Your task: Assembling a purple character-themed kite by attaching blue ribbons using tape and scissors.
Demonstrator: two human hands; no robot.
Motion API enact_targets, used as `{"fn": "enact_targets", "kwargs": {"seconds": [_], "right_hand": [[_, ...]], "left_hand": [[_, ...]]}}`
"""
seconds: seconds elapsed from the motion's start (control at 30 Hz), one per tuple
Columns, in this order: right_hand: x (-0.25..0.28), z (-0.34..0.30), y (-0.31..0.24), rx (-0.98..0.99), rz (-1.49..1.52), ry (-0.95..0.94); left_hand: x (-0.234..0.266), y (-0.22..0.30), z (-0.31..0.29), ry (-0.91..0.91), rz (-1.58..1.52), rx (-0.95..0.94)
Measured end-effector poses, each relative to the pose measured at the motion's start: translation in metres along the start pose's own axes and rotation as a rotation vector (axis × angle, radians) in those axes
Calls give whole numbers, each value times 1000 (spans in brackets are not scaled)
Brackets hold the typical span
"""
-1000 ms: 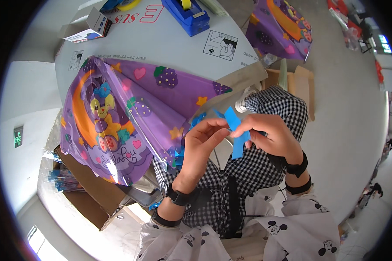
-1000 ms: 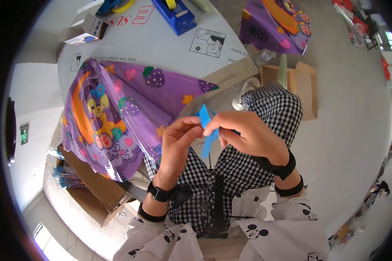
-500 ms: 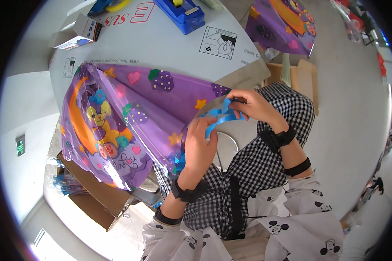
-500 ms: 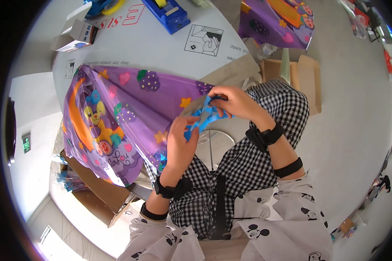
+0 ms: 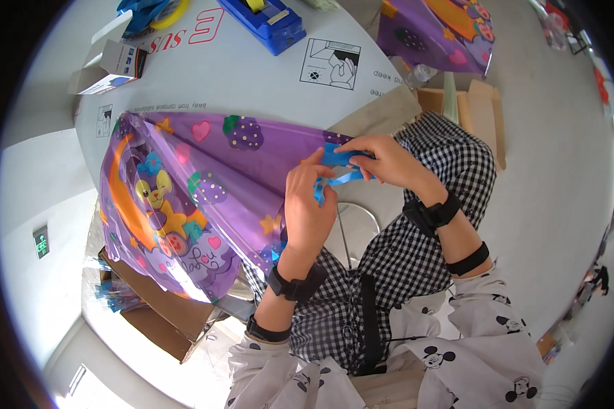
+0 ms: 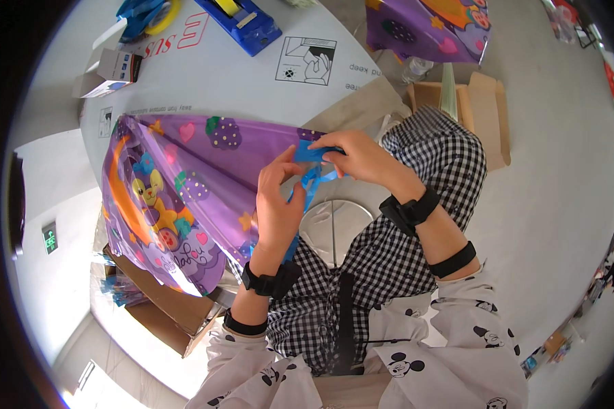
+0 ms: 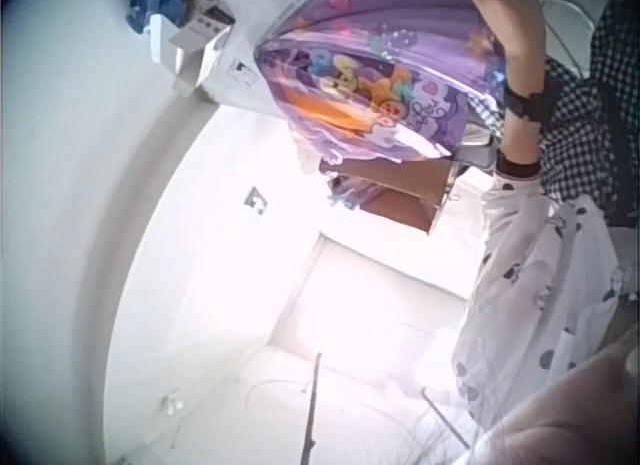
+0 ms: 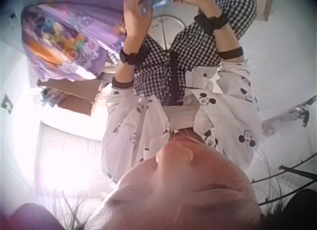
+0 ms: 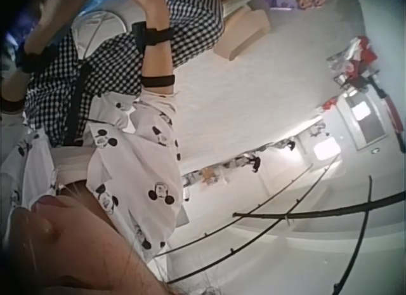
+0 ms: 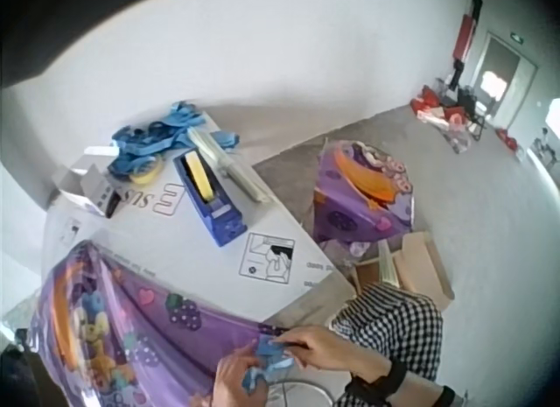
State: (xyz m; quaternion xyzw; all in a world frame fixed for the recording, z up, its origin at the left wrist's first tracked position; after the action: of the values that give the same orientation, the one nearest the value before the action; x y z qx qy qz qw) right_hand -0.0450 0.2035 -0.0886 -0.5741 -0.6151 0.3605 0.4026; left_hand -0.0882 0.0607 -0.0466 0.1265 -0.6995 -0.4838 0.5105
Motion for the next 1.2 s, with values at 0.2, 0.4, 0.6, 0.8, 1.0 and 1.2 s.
{"fn": "enact_targets", "kwargs": {"seconds": [0.2, 0.4, 0.6, 0.8, 1.0, 1.2], "right_hand": [[0, -4, 7, -29, 37, 10], [0, -6, 3, 62, -36, 61], [1, -7, -2, 217, -119, 96], [1, -8, -7, 225, -183, 117], [1, -8, -9, 252, -176, 124], [0, -9, -11, 300, -231, 111]], "left_hand": [[-14, 10, -7, -110, -74, -86], [-18, 17, -12, -117, -5, -174], [-19, 25, -14, -136, 63, -217], [-22, 24, -17, -146, 79, -209], [-23, 19, -17, -126, 129, -201], [-28, 21, -18, -160, 236, -236]]}}
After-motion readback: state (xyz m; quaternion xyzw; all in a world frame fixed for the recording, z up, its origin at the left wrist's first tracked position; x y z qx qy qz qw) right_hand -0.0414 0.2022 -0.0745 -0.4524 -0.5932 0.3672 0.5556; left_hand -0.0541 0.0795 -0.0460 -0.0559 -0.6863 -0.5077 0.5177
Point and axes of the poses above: each hand's wrist, its own z-axis towards the middle knuckle, its own x-axis out of the back of the hand, y = z × x, the point moved 9 cm from there along z, towards the middle knuckle, and after that the axes turned 4 degrees about z, right-handed, at the moved point
